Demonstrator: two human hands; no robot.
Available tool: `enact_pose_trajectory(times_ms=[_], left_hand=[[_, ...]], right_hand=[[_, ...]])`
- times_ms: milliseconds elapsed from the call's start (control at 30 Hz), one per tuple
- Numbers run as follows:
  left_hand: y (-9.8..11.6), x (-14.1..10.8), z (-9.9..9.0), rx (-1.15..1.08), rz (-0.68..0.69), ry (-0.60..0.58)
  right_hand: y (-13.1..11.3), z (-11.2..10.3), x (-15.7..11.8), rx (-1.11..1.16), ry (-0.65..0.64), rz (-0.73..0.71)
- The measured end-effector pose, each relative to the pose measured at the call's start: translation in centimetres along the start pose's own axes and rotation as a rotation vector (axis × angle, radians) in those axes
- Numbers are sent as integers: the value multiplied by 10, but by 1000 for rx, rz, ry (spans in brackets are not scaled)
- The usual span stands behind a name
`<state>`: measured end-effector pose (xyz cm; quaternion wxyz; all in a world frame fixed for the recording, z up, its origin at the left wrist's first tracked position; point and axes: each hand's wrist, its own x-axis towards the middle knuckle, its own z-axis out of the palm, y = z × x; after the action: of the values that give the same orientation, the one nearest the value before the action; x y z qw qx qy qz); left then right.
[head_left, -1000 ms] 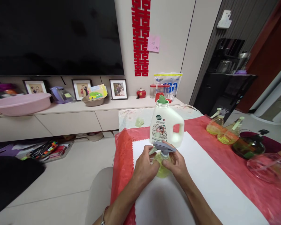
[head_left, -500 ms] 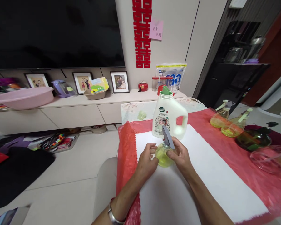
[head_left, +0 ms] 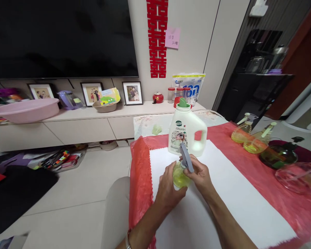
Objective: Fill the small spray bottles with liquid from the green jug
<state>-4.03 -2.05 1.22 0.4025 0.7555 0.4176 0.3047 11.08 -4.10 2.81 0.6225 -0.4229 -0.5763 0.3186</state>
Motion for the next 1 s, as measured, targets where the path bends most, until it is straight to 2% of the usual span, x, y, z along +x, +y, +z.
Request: enact_pose_trajectory(times_ms=[200,400,567,667,800,1000], left_hand=[[-11,2,5,19,35,24],[-19,4,11,85,51,152],[-15,3,7,124,45,120],[-19,3,9,112,39,140],[-32,6,16,106,115,212],[-39,10,15,107,157,179]], right_hand=[[5,10,4,-159,151,-39],[-28,16,-1,-441,166,-44],[-49,13,-1,-670,154,-33],[-58,13,0,-816,120,4],[-75,18,2,-984,9,89],[-99,17,22,-1174,-214,208]])
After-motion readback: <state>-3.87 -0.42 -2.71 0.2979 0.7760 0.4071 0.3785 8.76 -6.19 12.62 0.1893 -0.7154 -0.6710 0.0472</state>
